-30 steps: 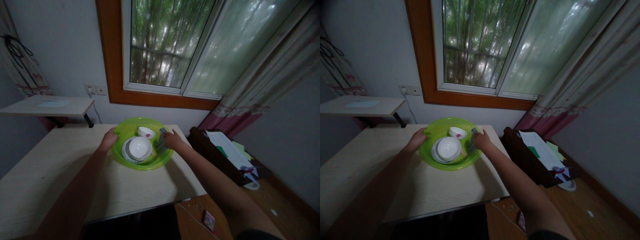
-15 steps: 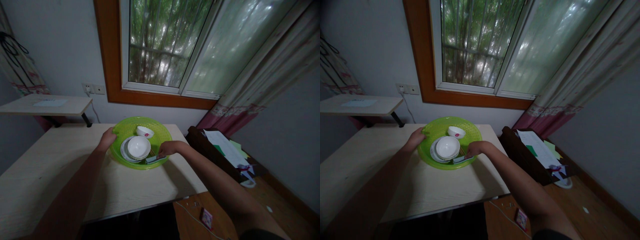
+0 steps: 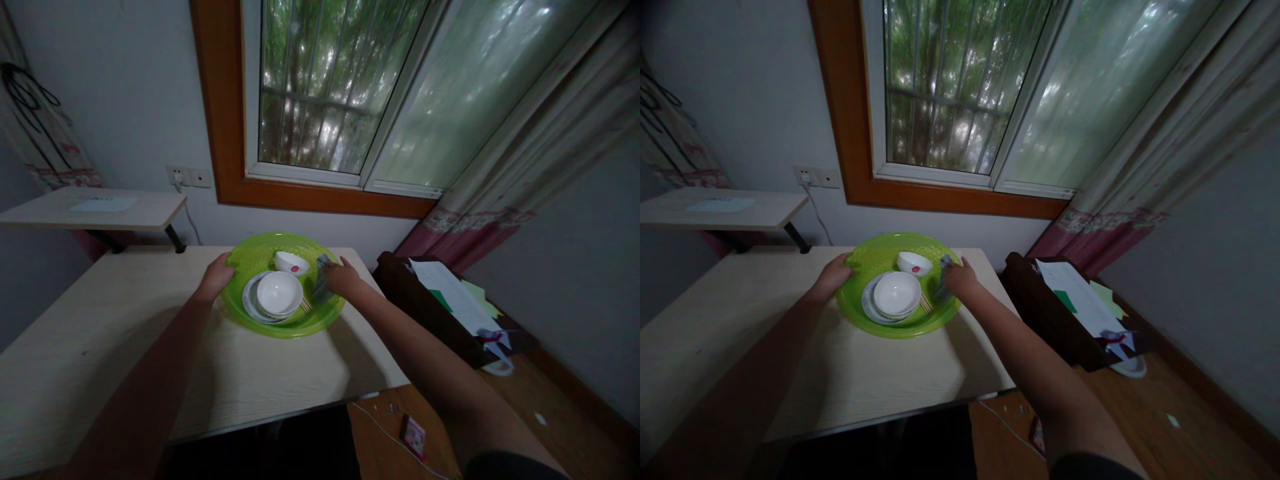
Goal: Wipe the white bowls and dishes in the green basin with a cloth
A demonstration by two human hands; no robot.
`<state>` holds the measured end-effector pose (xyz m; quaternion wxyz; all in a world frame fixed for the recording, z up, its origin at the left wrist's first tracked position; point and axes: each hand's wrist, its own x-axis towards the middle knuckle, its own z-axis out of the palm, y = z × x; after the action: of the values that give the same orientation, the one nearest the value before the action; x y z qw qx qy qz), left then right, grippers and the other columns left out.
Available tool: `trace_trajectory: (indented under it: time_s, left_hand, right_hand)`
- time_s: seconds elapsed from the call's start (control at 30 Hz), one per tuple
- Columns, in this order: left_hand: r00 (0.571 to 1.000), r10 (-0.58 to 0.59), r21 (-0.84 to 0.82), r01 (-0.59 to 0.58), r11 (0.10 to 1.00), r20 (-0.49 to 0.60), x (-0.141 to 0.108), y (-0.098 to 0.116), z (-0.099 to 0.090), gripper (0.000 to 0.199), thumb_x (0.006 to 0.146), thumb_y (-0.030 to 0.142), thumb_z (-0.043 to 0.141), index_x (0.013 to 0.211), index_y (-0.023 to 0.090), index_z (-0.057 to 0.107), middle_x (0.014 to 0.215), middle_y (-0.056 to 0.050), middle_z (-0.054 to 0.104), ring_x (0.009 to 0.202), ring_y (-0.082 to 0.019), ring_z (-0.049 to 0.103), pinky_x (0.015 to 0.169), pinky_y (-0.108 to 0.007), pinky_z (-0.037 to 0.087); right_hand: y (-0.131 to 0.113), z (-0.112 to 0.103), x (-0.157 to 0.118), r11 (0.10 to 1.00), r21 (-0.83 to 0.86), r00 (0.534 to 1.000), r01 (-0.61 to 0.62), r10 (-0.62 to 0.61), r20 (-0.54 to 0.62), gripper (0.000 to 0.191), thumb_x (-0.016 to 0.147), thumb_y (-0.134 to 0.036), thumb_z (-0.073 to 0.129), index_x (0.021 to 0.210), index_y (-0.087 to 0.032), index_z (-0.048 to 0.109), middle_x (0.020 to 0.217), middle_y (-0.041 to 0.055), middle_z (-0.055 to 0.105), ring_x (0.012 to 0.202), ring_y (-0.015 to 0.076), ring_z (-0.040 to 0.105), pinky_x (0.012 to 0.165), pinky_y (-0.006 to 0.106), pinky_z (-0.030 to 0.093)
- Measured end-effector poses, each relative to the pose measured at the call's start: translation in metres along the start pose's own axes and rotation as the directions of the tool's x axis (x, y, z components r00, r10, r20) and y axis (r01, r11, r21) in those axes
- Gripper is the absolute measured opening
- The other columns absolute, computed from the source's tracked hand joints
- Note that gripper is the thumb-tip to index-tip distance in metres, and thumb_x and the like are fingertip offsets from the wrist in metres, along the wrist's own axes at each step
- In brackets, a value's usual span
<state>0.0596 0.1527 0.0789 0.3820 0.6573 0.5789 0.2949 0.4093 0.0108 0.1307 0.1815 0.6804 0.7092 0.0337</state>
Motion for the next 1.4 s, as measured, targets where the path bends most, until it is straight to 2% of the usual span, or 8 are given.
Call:
trace_trajectory:
  time_s: [0.13,0.3,0.6,0.73,0.83,0.93,1.17,1.4]
  left_hand:
    - [1.000,0.003,-0.017,-0.002,1.000,0.010,-0.001,0.002,0.000,0.072,0.075,0.003,0.062,0.144,0.016,0.078,0.128,-0.015,0.085,0.110,-0.029,0.081,0.094,-0.034,0.061]
    - [1.000,-0.003,-0.051,0.002,0.999,-0.004,-0.002,0.003,0.000,0.069,0.073,0.007,0.066,0.139,0.019,0.080,0.121,-0.012,0.087,0.110,-0.030,0.081,0.093,-0.034,0.063]
    - [1.000,-0.012,-0.089,0.012,0.996,0.002,-0.010,0.012,-0.002,0.063,0.075,0.010,0.069,0.136,0.019,0.081,0.121,-0.012,0.087,0.110,-0.031,0.081,0.093,-0.036,0.063]
    - [1.000,-0.003,-0.110,0.002,0.994,-0.004,-0.013,0.016,-0.003,0.066,0.074,0.009,0.069,0.138,0.019,0.081,0.116,-0.012,0.087,0.107,-0.031,0.081,0.093,-0.036,0.064]
    - [1.000,-0.020,-0.110,0.019,0.994,-0.004,-0.014,0.017,-0.003,0.070,0.073,0.008,0.069,0.142,0.019,0.079,0.117,-0.011,0.087,0.109,-0.030,0.081,0.094,-0.035,0.063]
    - [0.999,-0.046,-0.100,0.046,0.994,0.000,-0.013,0.017,-0.003,0.072,0.074,0.007,0.069,0.144,0.018,0.078,0.122,-0.012,0.087,0.112,-0.031,0.081,0.096,-0.036,0.063]
    - [0.999,-0.031,-0.083,0.031,0.996,0.006,-0.008,0.009,-0.001,0.073,0.074,0.005,0.067,0.145,0.017,0.077,0.126,-0.013,0.086,0.112,-0.031,0.081,0.095,-0.036,0.064]
    - [0.999,-0.029,-0.059,0.030,0.998,0.018,-0.004,0.006,0.000,0.074,0.075,0.003,0.063,0.147,0.015,0.076,0.129,-0.016,0.085,0.113,-0.031,0.081,0.097,-0.037,0.064]
  right_hand:
    - [-0.014,-0.015,-0.006,1.000,-0.002,0.969,0.005,-0.004,0.246,0.034,0.098,-0.030,0.079,0.129,-0.018,0.086,0.140,0.0196,0.082,0.136,0.0355,0.075,0.132,0.051,0.040]
    - [-0.030,-0.045,-0.018,0.982,0.138,0.866,0.125,-0.176,0.467,0.044,0.098,-0.051,0.080,0.119,-0.015,0.090,0.111,0.0156,0.087,0.109,0.0325,0.079,0.096,0.038,0.055]
    - [-0.034,-0.058,-0.027,0.888,0.411,0.751,0.205,-0.412,0.516,0.047,0.105,-0.055,0.068,0.110,-0.014,0.091,0.093,0.0049,0.083,0.087,0.0205,0.068,0.084,0.031,0.048]
    - [-0.022,-0.050,-0.020,0.963,0.236,0.830,0.127,-0.234,0.506,0.039,0.098,-0.052,0.080,0.115,-0.019,0.092,0.112,0.0102,0.087,0.108,0.0292,0.077,0.101,0.037,0.053]
    - [-0.013,-0.034,-0.013,0.999,0.045,0.938,0.016,-0.030,0.346,0.041,0.090,-0.044,0.089,0.124,-0.022,0.090,0.135,0.0163,0.084,0.132,0.0364,0.074,0.124,0.050,0.046]
    - [-0.006,-0.015,-0.009,0.999,-0.027,0.987,-0.038,0.042,0.152,0.040,0.093,-0.029,0.083,0.132,-0.021,0.087,0.151,0.0190,0.077,0.148,0.0379,0.065,0.138,0.059,0.030]
    - [-0.008,-0.002,-0.014,1.000,-0.004,0.998,-0.031,0.031,0.059,0.041,0.102,-0.014,0.059,0.133,-0.016,0.085,0.146,0.0207,0.080,0.162,0.0351,0.054,0.143,0.059,0.022]
    - [-0.029,-0.032,-0.027,0.997,0.075,0.933,0.029,-0.054,0.356,0.045,0.098,-0.050,0.080,0.132,-0.020,0.087,0.130,0.0195,0.086,0.126,0.0370,0.079,0.116,0.049,0.054]
